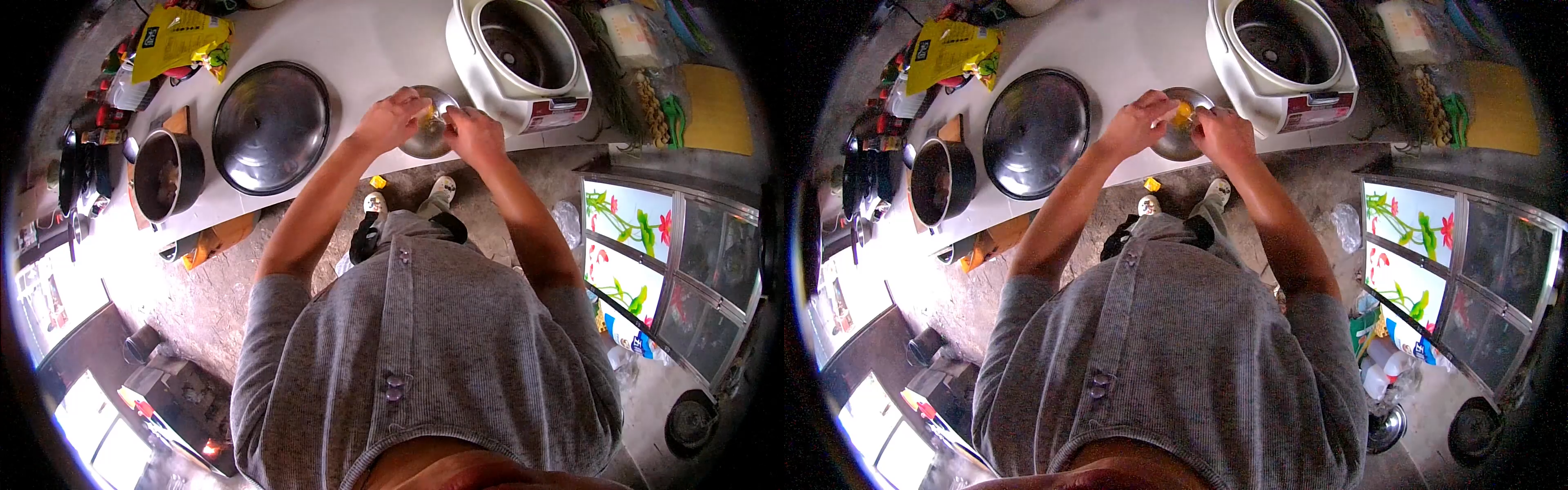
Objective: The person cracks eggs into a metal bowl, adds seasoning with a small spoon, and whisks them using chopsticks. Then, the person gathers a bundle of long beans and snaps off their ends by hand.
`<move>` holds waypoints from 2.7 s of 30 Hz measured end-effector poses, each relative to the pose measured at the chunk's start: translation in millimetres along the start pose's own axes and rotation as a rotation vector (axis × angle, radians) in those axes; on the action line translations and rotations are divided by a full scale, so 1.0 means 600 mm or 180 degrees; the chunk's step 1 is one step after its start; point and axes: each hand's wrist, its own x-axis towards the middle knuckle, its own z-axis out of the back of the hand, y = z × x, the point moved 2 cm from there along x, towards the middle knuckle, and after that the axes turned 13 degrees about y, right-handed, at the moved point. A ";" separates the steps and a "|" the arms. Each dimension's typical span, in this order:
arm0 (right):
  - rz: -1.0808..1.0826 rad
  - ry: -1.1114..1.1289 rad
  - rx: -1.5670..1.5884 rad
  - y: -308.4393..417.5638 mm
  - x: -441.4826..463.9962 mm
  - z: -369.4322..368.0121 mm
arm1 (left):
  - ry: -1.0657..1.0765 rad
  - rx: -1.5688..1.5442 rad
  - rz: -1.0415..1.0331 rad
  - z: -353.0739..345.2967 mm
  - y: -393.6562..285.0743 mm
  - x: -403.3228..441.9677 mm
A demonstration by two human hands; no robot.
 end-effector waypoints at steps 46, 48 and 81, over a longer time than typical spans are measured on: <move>-0.1454 0.0839 0.5309 0.028 -0.091 -0.115 | -0.0498 -0.1525 0.2017 -0.081 0.089 -0.169; -0.1678 0.0956 0.6851 0.017 -0.099 -0.141 | -0.0426 -0.0834 0.2103 -0.101 0.142 -0.188; -0.1475 -0.0224 0.6256 -0.038 -0.186 -0.122 | -0.0276 0.0222 0.1615 -0.053 0.079 -0.191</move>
